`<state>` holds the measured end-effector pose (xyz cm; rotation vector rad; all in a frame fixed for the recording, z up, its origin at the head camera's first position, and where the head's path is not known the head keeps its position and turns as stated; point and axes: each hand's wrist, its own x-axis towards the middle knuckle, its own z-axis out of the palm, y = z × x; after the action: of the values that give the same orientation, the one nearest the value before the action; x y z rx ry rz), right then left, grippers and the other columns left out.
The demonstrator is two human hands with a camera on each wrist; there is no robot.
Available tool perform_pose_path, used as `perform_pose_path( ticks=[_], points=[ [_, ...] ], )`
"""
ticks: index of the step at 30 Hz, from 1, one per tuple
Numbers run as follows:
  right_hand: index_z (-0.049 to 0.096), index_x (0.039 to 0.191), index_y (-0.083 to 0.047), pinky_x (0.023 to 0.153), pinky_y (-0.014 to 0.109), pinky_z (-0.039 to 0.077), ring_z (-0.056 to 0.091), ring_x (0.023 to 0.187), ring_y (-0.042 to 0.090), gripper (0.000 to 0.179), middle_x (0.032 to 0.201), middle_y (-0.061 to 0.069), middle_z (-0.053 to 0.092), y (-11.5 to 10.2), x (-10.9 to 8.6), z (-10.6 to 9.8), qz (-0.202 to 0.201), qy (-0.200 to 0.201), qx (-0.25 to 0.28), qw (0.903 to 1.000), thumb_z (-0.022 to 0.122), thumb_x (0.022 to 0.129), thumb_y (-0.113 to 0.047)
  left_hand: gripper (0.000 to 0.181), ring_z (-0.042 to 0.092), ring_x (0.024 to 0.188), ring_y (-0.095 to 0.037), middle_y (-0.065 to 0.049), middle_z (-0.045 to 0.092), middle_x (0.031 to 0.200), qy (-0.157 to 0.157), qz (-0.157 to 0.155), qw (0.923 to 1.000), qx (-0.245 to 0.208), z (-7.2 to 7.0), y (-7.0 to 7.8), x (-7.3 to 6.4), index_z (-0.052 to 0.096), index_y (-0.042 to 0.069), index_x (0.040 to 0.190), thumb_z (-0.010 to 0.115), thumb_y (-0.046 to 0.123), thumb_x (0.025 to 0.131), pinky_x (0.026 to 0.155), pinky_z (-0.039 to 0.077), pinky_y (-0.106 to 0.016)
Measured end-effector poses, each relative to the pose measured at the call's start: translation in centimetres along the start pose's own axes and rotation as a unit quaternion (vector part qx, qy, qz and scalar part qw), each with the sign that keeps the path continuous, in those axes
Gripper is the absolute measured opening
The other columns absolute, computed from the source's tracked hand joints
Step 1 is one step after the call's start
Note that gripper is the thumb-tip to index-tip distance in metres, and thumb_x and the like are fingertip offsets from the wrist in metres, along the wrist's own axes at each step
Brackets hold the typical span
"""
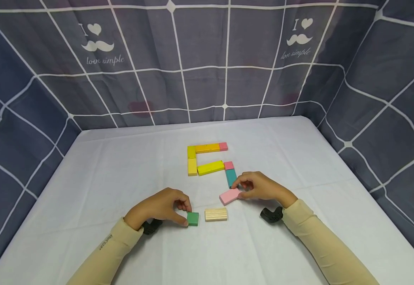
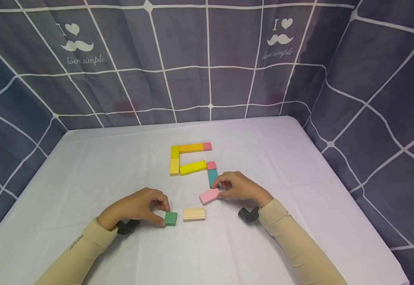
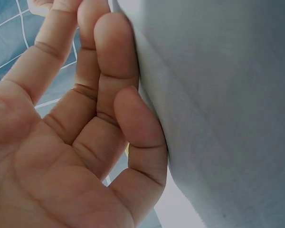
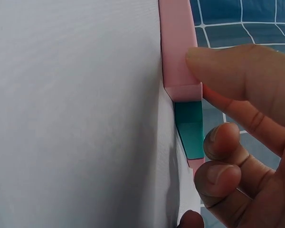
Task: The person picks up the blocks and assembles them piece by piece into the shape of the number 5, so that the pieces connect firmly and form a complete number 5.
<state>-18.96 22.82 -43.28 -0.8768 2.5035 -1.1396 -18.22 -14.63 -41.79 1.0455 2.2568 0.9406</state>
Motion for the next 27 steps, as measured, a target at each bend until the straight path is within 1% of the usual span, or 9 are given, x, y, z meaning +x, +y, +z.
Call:
perform_pose_path(
  ticks=[5, 11, 15, 20, 23, 27],
  points=[
    [0.079, 0.114, -0.007, 0.071, 0.024, 0.041, 0.051, 0.08, 0.013, 0.022, 0.089, -0.001, 0.057, 0.0, 0.0, 0.1, 0.007, -0.001, 0.0, 1.0, 0.084, 0.093, -0.005, 0.023, 0.061, 0.09, -0.008, 0.011, 0.072, 0.094, -0.001, 0.001, 1.0, -0.003, 0.0, -0.1, 0.0, 0.077, 0.015, 0.094, 0.097, 0.015, 0.082, 0.087, 0.054, -0.028],
    [0.079, 0.116, -0.006, 0.07, 0.024, 0.041, 0.051, 0.08, 0.014, 0.023, 0.09, 0.0, 0.058, 0.1, 0.0, 0.0, 0.004, 0.003, 0.0, 1.0, 0.084, 0.093, -0.005, 0.022, 0.06, 0.089, -0.007, 0.012, 0.072, 0.093, -0.002, 0.006, 1.0, 0.0, 0.0, -0.4, 0.1, 0.077, 0.016, 0.092, 0.097, 0.016, 0.082, 0.087, 0.054, -0.028],
    [0.079, 0.117, -0.005, 0.071, 0.024, 0.041, 0.051, 0.08, 0.015, 0.023, 0.09, 0.0, 0.059, -0.2, 0.2, -0.1, -0.007, 0.005, 0.003, 1.0, 0.084, 0.094, -0.005, 0.022, 0.06, 0.088, -0.007, 0.012, 0.071, 0.093, -0.001, 0.007, 1.0, 0.0, -0.1, -0.4, 0.0, 0.077, 0.016, 0.092, 0.097, 0.015, 0.082, 0.086, 0.054, -0.027],
    [0.08, 0.117, -0.006, 0.074, 0.023, 0.045, 0.054, 0.084, 0.014, 0.022, 0.093, -0.002, 0.062, -0.9, 0.3, 0.1, -0.013, 0.006, 0.021, 0.9997, 0.082, 0.095, -0.006, 0.021, 0.06, 0.088, -0.006, 0.012, 0.071, 0.092, 0.002, 0.01, 0.9999, -0.003, -0.2, -0.2, 0.0, 0.077, 0.014, 0.091, 0.096, 0.014, 0.082, 0.085, 0.054, -0.027],
    [0.08, 0.116, -0.006, 0.075, 0.023, 0.048, 0.057, 0.085, 0.014, 0.021, 0.098, -0.002, 0.068, -1.5, 0.3, 0.4, -0.022, 0.007, 0.034, 0.9992, 0.082, 0.095, -0.006, 0.022, 0.06, 0.088, -0.006, 0.011, 0.071, 0.092, 0.004, 0.01, 0.9999, -0.004, -0.2, -0.1, 0.0, 0.077, 0.014, 0.09, 0.096, 0.013, 0.081, 0.085, 0.054, -0.027],
    [0.079, 0.113, -0.005, 0.072, 0.022, 0.047, 0.056, 0.081, 0.011, 0.018, 0.097, -0.002, 0.071, -2.1, 0.2, 1.3, -0.045, -0.001, 0.05, 0.9978, 0.083, 0.096, -0.006, 0.022, 0.06, 0.086, -0.006, 0.011, 0.071, 0.09, 0.006, 0.005, 1.0, -0.004, -0.1, 0.0, -0.2, 0.076, 0.014, 0.088, 0.097, 0.012, 0.08, 0.083, 0.054, -0.026]
  ],
)
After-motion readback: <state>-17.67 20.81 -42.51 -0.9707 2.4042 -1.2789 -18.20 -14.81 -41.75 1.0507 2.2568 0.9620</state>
